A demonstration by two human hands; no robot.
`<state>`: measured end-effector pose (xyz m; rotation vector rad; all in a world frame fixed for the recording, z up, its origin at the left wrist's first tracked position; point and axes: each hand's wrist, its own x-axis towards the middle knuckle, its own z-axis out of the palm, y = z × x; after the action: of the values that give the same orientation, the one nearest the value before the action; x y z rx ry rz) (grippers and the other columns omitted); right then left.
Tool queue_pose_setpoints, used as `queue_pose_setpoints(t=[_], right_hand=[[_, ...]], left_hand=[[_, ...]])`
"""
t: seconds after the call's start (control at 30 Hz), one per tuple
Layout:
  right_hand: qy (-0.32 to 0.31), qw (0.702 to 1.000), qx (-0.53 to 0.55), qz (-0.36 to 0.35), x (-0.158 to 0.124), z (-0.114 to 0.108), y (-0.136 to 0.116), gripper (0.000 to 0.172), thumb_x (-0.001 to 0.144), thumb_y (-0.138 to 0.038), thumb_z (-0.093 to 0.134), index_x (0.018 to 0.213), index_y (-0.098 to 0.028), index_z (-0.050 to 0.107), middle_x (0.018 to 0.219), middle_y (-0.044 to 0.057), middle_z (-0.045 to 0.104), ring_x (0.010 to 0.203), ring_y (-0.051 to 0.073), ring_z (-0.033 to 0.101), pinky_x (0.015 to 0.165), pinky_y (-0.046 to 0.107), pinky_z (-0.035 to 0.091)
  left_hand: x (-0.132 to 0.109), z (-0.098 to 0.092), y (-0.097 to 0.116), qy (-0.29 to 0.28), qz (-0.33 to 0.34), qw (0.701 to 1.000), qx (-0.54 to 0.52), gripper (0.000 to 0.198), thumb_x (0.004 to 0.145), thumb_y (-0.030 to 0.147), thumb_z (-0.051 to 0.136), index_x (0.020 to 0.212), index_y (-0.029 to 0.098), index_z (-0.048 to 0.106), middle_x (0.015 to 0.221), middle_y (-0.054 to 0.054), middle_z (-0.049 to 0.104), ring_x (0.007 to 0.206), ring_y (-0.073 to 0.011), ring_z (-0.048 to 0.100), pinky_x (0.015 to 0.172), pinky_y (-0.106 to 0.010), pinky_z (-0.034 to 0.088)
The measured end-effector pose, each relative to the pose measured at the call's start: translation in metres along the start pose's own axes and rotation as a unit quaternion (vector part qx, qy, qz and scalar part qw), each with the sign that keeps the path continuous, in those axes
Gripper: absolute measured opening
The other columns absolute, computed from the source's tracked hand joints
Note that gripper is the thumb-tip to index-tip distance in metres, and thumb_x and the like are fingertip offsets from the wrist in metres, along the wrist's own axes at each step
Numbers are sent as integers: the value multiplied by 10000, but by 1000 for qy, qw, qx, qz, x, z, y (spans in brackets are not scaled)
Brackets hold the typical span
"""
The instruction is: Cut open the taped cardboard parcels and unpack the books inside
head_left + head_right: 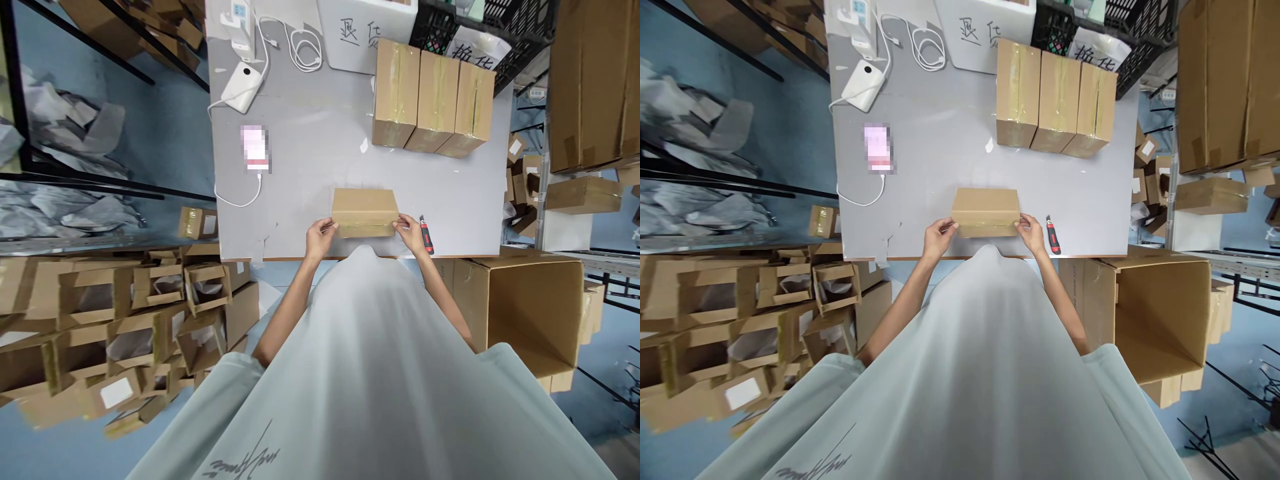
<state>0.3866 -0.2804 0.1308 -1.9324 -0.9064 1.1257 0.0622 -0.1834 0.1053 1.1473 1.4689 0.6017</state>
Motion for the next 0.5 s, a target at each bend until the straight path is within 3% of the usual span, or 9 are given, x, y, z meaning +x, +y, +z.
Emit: queue_pose_setpoints(t=[0.13,0.3,0.5], right_hand=[[22,999,-24,-20,6,-4,-10,408,952,-462,789,1271,-212,829,1214,126,849,1138,302,805,1135,480,647],[13,1000,-15,8,2,7,-7,424,918,-445,786,1248,-182,827,1054,98,869,1007,287,824,1063,463,664],[47,998,23,18,7,16,4,452,930,-498,751,1238,-178,834,1213,143,868,1107,303,821,1065,460,661]], left_hand=[[5,-5,11,18,16,999,26,368,950,426,791,1171,138,850,1259,-158,833,1148,-310,802,1126,-455,627],[4,-4,10,45,-14,999,28,334,934,410,778,1136,155,854,1198,-133,854,1098,-292,808,1076,-438,631],[3,2,7,39,-5,999,-35,418,978,504,725,1171,148,827,1116,-126,849,1047,-270,799,1016,-415,648]])
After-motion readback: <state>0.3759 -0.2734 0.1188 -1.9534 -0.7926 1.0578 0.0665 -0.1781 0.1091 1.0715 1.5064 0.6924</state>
